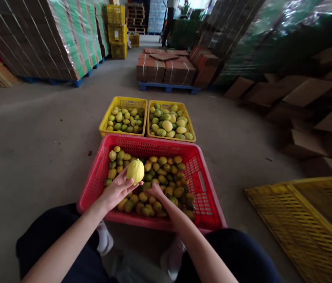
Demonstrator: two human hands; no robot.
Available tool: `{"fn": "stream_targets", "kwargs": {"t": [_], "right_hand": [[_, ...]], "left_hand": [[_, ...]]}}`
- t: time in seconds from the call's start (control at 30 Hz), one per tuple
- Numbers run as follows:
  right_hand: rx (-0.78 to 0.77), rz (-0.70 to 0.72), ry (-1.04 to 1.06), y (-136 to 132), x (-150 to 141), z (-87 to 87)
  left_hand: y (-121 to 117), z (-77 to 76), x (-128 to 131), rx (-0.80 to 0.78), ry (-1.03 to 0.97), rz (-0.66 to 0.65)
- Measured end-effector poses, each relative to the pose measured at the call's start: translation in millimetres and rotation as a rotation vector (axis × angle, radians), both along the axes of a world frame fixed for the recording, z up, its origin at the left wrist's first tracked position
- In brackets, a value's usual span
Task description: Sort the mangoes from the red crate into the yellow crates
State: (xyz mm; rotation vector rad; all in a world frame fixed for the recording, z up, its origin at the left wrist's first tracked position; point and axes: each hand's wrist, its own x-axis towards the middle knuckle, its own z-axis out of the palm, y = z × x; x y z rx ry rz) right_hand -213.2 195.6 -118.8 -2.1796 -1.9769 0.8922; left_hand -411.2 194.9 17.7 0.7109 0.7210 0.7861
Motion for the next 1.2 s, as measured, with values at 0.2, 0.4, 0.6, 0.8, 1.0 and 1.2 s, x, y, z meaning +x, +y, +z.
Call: {"fn": "stream_targets", "kwargs": {"t": [0.2,0.4,0.6,0.8,1.0,1.2], "right_hand": [[0.245,-0.132,0.241,24.6,33.2,92.8],[0.839,-0.17,0.578,-22.1,57.8,185.0],[1.138,-0.174,0.302,-43.3,55.1,169.6],[1.26,0.053,0.118,-47.2,58.1,158.4],[1.296,0.13,0.053,-52.8,60.8,156.2],[1.292,0.11,0.1,-53.0,59.2,153.6]], "left_hand": [[9.5,31.6,19.2,0.104,-0.093,-0.059],[26.4,44.9,46.4,0.458,0.052,0.116],[16.0,15.6,70.1,0.977,0.333,0.28],[7.8,0.2,66.2,1.132,0.432,0.224],[11.5,4.7,65.2,1.207,0.442,0.228],[12.3,11.1,59.7,1.327,0.509,0.309]]}}
